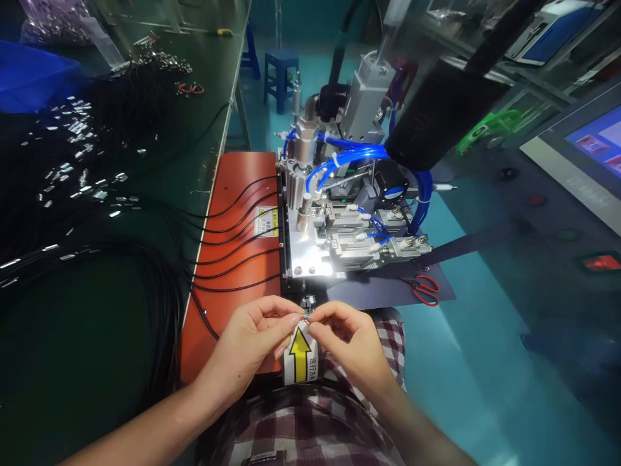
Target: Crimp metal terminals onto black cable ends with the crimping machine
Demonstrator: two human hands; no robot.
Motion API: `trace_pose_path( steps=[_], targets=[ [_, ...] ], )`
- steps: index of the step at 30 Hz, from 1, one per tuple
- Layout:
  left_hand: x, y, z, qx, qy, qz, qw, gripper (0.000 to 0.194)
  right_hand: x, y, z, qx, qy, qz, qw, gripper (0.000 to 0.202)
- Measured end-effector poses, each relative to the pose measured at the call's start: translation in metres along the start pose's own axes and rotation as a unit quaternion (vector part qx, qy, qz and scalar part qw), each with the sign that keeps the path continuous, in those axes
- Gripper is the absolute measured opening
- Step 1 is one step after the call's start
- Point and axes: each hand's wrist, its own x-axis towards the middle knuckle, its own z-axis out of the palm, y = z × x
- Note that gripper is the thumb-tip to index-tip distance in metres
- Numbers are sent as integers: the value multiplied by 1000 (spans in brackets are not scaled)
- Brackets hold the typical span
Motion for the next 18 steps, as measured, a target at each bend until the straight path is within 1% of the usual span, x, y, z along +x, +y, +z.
trace_pose_path(
  steps=[3, 7, 13, 18],
  targets=[
    [0, 1, 1, -7, -3, 1, 1000, 18, 2, -1, -5, 66, -14, 31, 997, 18],
    [1, 1, 0, -6, -5, 1, 1000, 20, 4, 3, -2, 126, -31, 46, 990, 22],
    [0, 1, -1, 6, -7, 0, 1000, 25, 5, 9, 0, 163, -45, 46, 985, 19],
    [0, 0, -2, 11, -15, -9, 1000, 27, 4, 7, -1, 166, -47, 60, 983, 21]
  ],
)
